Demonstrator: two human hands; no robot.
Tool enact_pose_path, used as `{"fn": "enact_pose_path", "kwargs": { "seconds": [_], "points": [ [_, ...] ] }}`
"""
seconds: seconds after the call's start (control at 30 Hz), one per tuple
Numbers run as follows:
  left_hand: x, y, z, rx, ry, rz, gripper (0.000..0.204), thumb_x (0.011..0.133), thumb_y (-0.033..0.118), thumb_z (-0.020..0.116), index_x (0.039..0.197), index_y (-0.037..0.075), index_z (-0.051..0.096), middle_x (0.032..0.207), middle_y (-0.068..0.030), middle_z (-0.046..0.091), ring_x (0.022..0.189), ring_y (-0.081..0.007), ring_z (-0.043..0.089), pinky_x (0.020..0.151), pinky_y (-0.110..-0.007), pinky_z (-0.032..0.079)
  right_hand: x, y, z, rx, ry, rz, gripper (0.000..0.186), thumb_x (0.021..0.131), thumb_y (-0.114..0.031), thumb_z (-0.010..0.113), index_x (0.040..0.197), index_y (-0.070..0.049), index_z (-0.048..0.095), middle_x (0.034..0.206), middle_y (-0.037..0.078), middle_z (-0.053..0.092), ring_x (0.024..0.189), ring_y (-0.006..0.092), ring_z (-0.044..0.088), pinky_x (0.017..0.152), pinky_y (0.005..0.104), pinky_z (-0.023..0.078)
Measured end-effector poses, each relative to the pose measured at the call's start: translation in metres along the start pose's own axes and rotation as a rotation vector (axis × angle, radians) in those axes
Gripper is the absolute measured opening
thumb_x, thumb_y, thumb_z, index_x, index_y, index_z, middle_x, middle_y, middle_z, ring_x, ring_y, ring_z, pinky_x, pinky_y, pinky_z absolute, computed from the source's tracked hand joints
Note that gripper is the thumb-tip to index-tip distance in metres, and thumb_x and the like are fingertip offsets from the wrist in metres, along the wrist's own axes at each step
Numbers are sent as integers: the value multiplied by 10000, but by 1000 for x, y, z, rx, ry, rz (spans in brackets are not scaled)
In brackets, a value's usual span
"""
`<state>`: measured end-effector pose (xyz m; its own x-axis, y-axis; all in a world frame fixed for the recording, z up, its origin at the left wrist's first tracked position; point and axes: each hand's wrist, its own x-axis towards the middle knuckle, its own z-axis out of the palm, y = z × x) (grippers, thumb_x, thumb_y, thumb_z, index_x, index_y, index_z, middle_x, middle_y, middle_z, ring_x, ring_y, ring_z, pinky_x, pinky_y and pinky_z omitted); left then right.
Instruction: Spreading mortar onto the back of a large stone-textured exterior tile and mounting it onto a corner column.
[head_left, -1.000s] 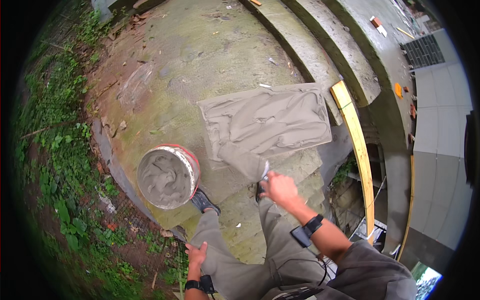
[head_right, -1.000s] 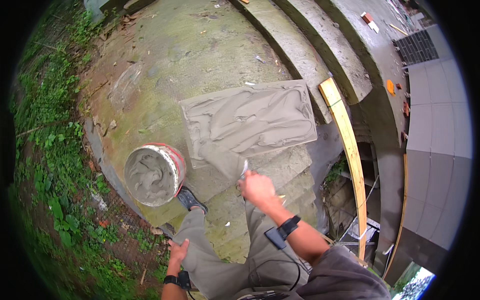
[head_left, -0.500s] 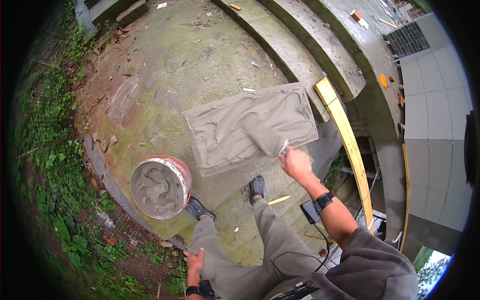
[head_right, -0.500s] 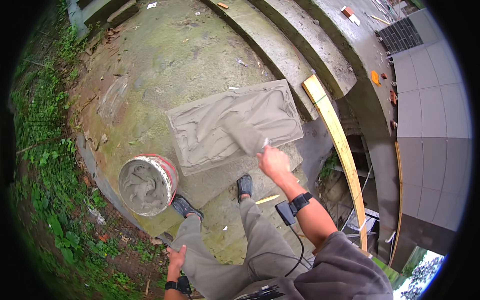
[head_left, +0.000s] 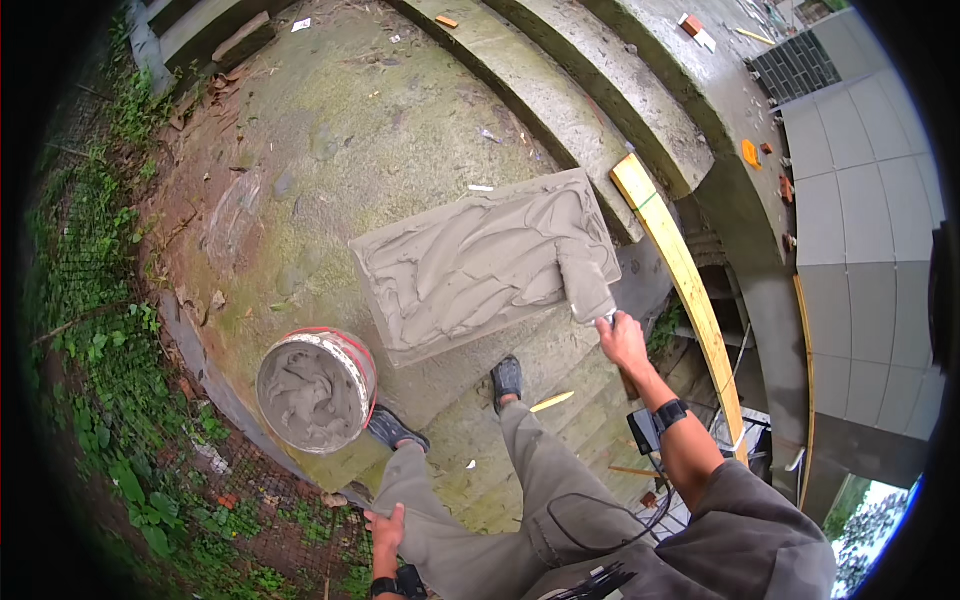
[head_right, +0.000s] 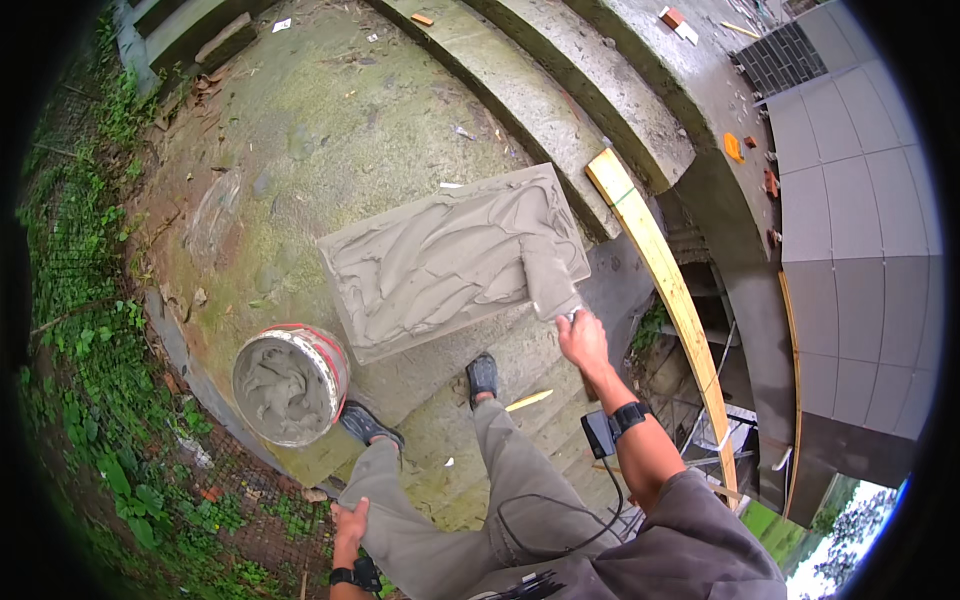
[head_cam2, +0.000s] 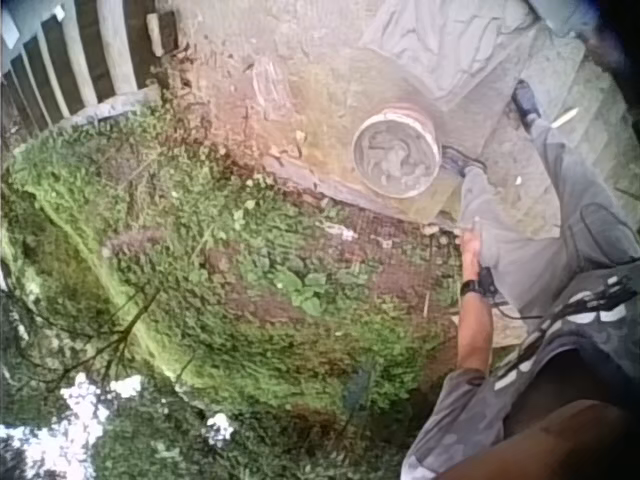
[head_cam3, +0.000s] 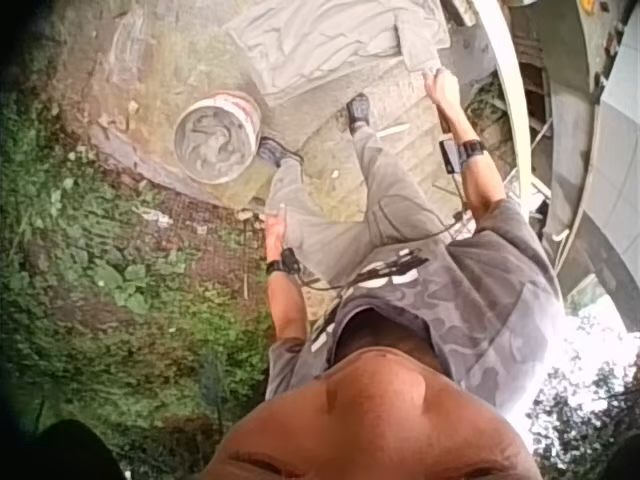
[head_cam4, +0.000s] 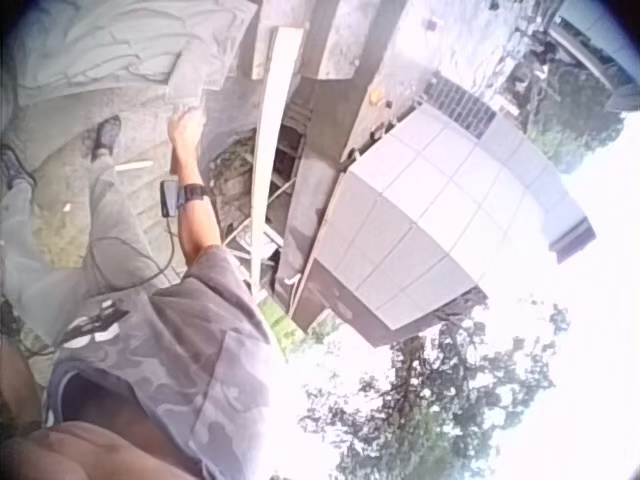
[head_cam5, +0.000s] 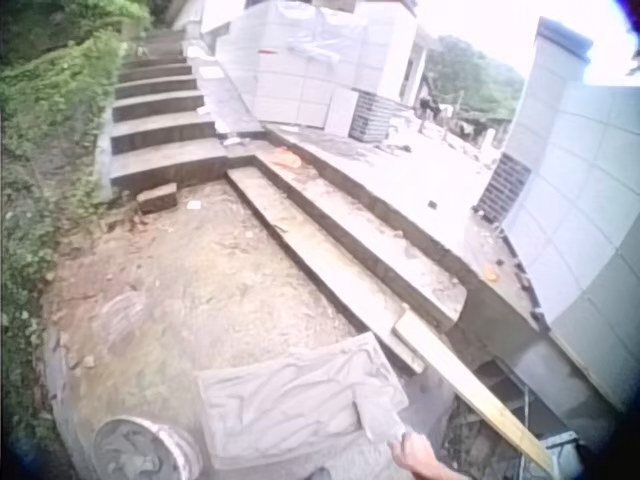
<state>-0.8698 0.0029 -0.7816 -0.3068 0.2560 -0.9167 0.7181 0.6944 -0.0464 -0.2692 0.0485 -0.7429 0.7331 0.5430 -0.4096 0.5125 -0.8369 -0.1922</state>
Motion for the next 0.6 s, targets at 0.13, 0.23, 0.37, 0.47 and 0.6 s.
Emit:
{"fn": "enact_pose_path", "kwargs": {
  "seconds": [0.13,0.23,0.37,0.47,0.6],
  "points": [
    [3,-7,-3,-14,25,11,1215,901,540,717,1549,-195,-2,1629,-402,166,1561,-491,82,1256,-426,202,-27,-7,17,266,-331,7,442,929,-369,683,1040,58,690,1006,322,707,996,482,690,879,544,548],
    [7,-13,-12,10,45,-7,1239,877,564,731,1558,-177,9,1616,-415,179,1546,-505,139,1244,-448,244,-48,-37,1,-143,-226,-75,433,936,-383,682,1039,37,695,971,306,716,973,461,709,871,538,561],
    [24,-22,0,72,98,-10,1283,820,672,717,1566,-147,70,1579,-429,246,1504,-513,263,1212,-475,324,-57,-1,-7,-199,66,-45,419,969,-382,651,1007,35,633,878,268,714,880,439,716,771,535,569],
    [24,-12,3,87,68,18,1264,819,696,695,1548,-159,117,1536,-428,332,1462,-523,336,1193,-486,353,-81,-29,-27,79,-86,-171,358,942,-272,678,914,65,558,705,198,636,649,327,651,653,475,528],
    [21,-34,-2,79,93,18,1231,823,686,695,1535,-158,151,1518,-428,362,1440,-531,368,1177,-491,371,-139,-134,6,507,-782,-73,286,907,-107,733,1119,27,596,701,14,583,529,100,537,465,277,434]
  ]
}}
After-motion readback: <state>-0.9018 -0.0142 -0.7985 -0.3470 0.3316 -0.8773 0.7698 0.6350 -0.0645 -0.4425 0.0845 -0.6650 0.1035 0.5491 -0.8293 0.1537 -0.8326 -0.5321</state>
